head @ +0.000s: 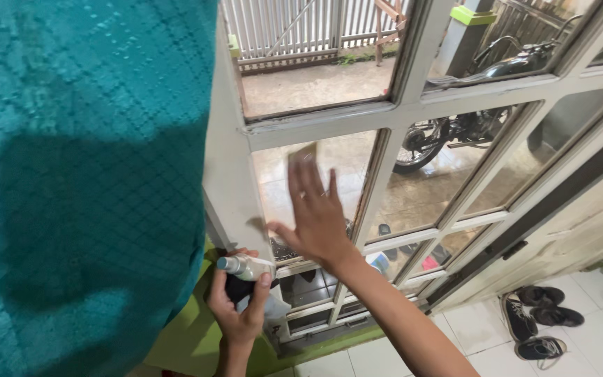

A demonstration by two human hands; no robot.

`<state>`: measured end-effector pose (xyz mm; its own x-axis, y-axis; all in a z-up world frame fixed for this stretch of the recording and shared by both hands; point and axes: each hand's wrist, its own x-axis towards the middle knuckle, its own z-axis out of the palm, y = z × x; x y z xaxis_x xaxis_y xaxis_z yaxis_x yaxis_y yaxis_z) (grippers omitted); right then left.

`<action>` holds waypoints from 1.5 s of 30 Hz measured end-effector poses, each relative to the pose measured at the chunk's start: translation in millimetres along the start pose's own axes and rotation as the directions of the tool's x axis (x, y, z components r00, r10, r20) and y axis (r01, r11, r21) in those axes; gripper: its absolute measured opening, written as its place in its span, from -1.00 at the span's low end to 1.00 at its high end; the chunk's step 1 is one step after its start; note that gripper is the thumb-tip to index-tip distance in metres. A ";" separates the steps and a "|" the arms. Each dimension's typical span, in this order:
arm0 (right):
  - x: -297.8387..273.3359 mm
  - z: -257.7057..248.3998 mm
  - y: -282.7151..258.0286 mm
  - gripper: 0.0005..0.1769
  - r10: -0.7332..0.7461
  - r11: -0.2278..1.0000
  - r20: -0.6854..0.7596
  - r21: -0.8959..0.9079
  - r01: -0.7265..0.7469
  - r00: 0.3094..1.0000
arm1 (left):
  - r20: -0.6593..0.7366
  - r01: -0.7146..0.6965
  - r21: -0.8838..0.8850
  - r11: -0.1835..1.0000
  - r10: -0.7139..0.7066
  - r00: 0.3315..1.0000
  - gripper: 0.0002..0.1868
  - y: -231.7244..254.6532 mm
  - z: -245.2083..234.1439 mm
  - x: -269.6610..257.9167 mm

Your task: The person cleans a glass window pane using a spray bottle and a cloth. They spray the glass and wipe it with a yellow sponge, then switch to a black cloth to dry the surface. The task is performed on a white-framed window with a view of a motorcycle outside.

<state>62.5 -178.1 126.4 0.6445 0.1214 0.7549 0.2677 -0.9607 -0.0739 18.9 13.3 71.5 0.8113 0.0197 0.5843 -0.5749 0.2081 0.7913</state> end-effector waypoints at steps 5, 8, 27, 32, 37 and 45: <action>-12.4 -14.4 28.9 0.09 0.119 0.972 0.040 -0.207 -0.108 0.992 | 0.006 0.029 0.008 1.000 -0.029 1.000 -0.53 4.5 0.9 -0.2; 1.2 -19.1 36.2 0.10 0.180 0.978 -0.104 -0.086 -0.189 0.978 | -0.002 0.040 0.039 0.998 -0.040 0.999 -0.53 12.3 5.8 3.3; -34.3 -29.0 43.1 0.09 0.067 0.986 0.042 -0.155 -0.059 0.997 | 0.029 -0.003 0.060 0.998 0.001 1.000 -0.57 32.6 40.3 11.5; -38.9 -23.8 52.0 0.07 0.157 0.980 -0.031 -0.115 -0.160 0.987 | 0.030 -0.033 0.106 0.994 0.030 0.999 -0.62 32.2 36.4 11.0; -18.5 -23.6 49.4 0.10 0.123 0.991 -0.103 -0.042 -0.128 0.987 | 0.008 0.045 0.037 0.998 -0.045 0.999 -0.57 24.0 44.5 10.3; -37.5 -20.0 55.6 0.05 0.140 0.977 -0.099 -0.149 -0.154 0.985 | 0.016 -0.073 0.144 0.987 0.071 0.997 -0.56 23.9 39.7 10.9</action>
<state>38.9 -241.0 107.0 0.6013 -0.0399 0.7980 0.0551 -0.9943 -0.0913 9.8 -20.4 104.0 0.7666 0.0192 0.6419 -0.6417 0.0632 0.7644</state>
